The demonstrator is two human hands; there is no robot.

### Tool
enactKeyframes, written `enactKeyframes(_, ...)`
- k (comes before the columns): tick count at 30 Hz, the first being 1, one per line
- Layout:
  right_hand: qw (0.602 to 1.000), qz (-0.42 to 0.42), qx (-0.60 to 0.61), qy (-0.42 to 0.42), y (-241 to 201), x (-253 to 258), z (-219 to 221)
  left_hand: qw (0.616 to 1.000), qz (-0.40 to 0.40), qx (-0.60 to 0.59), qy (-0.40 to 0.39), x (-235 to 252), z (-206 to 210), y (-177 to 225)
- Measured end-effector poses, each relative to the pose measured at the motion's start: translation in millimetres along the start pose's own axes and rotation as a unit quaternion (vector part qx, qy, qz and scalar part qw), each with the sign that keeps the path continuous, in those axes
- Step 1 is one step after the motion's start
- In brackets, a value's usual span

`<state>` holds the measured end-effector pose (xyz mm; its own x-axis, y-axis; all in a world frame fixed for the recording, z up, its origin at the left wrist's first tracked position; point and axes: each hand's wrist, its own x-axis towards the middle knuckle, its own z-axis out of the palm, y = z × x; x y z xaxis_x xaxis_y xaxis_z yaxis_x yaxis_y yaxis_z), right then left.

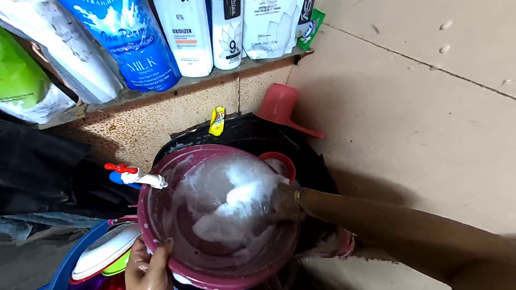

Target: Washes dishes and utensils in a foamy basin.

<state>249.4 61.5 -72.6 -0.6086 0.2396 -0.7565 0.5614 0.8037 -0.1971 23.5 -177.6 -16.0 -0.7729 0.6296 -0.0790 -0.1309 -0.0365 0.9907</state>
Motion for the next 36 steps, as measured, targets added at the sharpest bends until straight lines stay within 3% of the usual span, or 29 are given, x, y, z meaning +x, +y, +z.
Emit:
enactKeyframes(2,0.992,0.036,0.025,0.119,17,15,-1,1.0,-0.007,-0.001,0.0,-1,0,2)
enactKeyframes(4,0.957,0.066,0.107,0.261,34,37,2,1.0,-0.01,0.001,-0.001,-1,0,3)
enactKeyframes(7,0.907,0.125,0.236,0.324,46,58,-11,1.0,-0.009,-0.004,-0.002,-5,2,7)
enactKeyframes(9,0.901,0.136,0.28,0.302,56,67,-17,1.0,-0.02,-0.017,-0.01,-9,4,16)
enactKeyframes(12,0.932,0.104,0.255,0.236,65,70,-25,0.997,-0.059,-0.027,-0.032,-16,9,34)
enactKeyframes(16,0.931,0.059,0.271,0.237,71,64,-22,0.995,-0.084,-0.033,-0.035,-18,12,47)
enactKeyframes(22,0.961,0.023,0.224,0.16,78,53,-18,0.988,-0.121,-0.085,-0.029,-24,19,76)
enactKeyframes(26,0.948,0.035,0.264,0.175,96,19,-26,0.977,-0.183,-0.11,-0.016,-20,14,62)
enactKeyframes(29,0.932,0.142,0.29,0.166,87,-22,-48,0.969,-0.22,-0.116,-0.008,-18,13,40)
enactKeyframes(31,0.926,0.167,0.285,0.182,87,-36,-55,0.964,-0.235,-0.127,-0.004,-12,10,28)
enactKeyframes(33,0.93,0.178,0.256,0.195,84,-46,-60,0.959,-0.251,-0.132,-0.013,-5,5,20)
enactKeyframes(36,0.964,0.15,0.11,0.191,88,-61,-67,0.951,-0.282,-0.115,-0.056,6,-4,10)
